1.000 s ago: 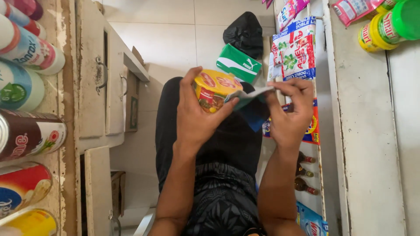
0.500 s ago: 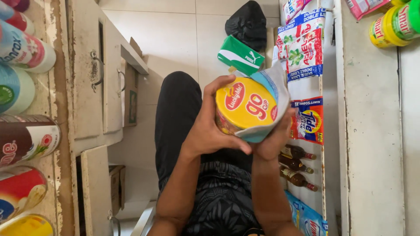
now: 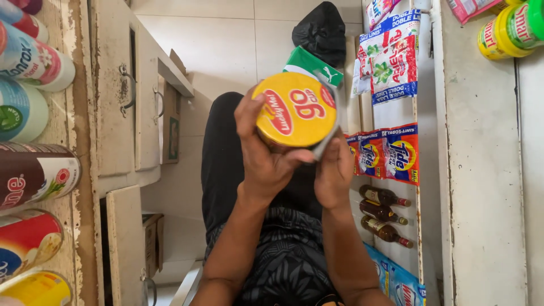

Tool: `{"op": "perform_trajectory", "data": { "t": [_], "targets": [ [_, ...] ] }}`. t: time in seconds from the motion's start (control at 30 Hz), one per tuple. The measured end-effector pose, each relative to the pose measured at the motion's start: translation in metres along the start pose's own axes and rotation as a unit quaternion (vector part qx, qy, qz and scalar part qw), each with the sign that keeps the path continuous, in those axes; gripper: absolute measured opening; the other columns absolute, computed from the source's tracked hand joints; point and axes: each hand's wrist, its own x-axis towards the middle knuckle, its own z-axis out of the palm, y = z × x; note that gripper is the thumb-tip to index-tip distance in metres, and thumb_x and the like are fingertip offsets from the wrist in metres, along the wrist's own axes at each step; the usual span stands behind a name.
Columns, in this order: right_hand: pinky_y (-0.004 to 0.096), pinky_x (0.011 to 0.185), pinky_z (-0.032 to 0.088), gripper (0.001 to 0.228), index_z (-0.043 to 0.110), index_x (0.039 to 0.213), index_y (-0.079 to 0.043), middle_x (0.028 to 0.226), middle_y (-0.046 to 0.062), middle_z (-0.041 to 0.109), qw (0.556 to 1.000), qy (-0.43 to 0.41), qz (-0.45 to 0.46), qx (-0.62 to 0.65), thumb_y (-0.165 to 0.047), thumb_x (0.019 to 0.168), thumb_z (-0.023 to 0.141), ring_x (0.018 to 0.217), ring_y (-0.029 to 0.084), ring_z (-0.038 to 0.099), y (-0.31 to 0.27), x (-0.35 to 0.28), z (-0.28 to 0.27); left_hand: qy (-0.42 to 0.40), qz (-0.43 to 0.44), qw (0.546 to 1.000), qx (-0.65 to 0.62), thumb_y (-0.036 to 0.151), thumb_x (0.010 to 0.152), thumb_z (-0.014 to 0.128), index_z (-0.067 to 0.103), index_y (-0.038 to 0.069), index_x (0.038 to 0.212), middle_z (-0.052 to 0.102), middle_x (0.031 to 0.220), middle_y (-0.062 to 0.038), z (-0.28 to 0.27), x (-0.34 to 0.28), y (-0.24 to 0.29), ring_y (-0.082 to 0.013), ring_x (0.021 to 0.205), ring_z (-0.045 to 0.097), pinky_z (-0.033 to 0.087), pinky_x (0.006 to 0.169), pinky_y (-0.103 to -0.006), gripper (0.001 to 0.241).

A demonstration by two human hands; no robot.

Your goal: Wiping down cup noodles and various grocery containers with a cleaning cloth in a store aisle.

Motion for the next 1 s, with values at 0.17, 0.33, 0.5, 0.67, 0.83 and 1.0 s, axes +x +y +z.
{"op": "perform_trajectory", "data": {
  "t": [0.17, 0.33, 0.5, 0.67, 0.83, 1.0],
  "targets": [
    [0.035, 0.101, 0.051, 0.055, 0.043, 0.147, 0.004, 0.136, 0.017, 0.059, 0.997, 0.017, -0.020, -0.078, -0.009, 0.098, 0.065, 0.116, 0.024, 0.061, 0.043, -0.016, -0.044, -0.102, -0.075, 0.991, -0.031, 0.051, 0.084, 0.078, 0.031, 0.019, 0.148, 0.034, 0.157, -0.017, -0.005, 0.003, 0.023, -0.0358, 0.145, 0.048, 0.049, 0.125, -0.0445, 0.086],
    [0.037, 0.112, 0.049, 0.044, 0.043, 0.151, -0.002, 0.145, 0.014, 0.056, 0.961, 0.014, 0.070, 0.269, -0.021, 0.111, 0.050, 0.129, 0.022, 0.057, 0.030, -0.009, -0.042, -0.111, -0.094, 0.987, -0.065, 0.044, 0.093, 0.074, 0.035, 0.017, 0.143, 0.035, 0.156, -0.017, 0.002, 0.002, 0.029, -0.0350, 0.143, 0.048, 0.047, 0.123, -0.0439, 0.069],
    [0.036, 0.115, 0.044, 0.050, 0.031, 0.155, 0.002, 0.152, 0.019, 0.049, 0.997, -0.033, 0.022, -0.067, -0.024, 0.113, 0.036, 0.134, 0.026, 0.053, 0.001, -0.008, -0.018, -0.041, -0.086, 0.994, 0.051, 0.033, 0.088, 0.085, 0.036, 0.018, 0.136, 0.031, 0.154, -0.018, 0.007, 0.001, 0.031, -0.0387, 0.145, 0.045, 0.049, 0.122, -0.0447, 0.071],
    [0.036, 0.108, 0.051, 0.049, 0.036, 0.153, -0.003, 0.146, 0.015, 0.054, 0.999, -0.003, 0.045, 0.025, -0.025, 0.111, 0.045, 0.126, 0.024, 0.059, 0.016, -0.013, -0.028, -0.082, -0.089, 0.993, -0.002, 0.031, 0.081, 0.088, 0.045, 0.017, 0.127, 0.036, 0.150, -0.017, -0.002, 0.007, 0.031, -0.0387, 0.144, 0.046, 0.048, 0.122, -0.0464, 0.065],
    [0.034, 0.102, 0.057, 0.056, 0.040, 0.151, -0.004, 0.139, 0.012, 0.058, 0.996, 0.012, 0.025, 0.081, -0.030, 0.105, 0.058, 0.117, 0.021, 0.063, 0.020, -0.017, -0.052, -0.174, -0.085, 0.976, -0.102, 0.036, 0.075, 0.090, 0.050, 0.019, 0.124, 0.043, 0.146, -0.011, -0.013, 0.009, 0.024, -0.0332, 0.142, 0.048, 0.049, 0.120, -0.0456, 0.065],
    [0.031, 0.088, 0.060, 0.092, 0.029, 0.155, -0.003, 0.129, 0.012, 0.060, 0.990, 0.015, 0.001, 0.141, -0.056, 0.094, 0.072, 0.104, 0.019, 0.066, 0.011, -0.025, -0.067, -0.237, -0.097, 0.952, -0.170, 0.028, 0.067, 0.096, 0.055, 0.014, 0.129, 0.047, 0.149, -0.017, -0.015, 0.011, 0.028, -0.0382, 0.148, 0.050, 0.047, 0.125, -0.0495, 0.075]
  ]
}}
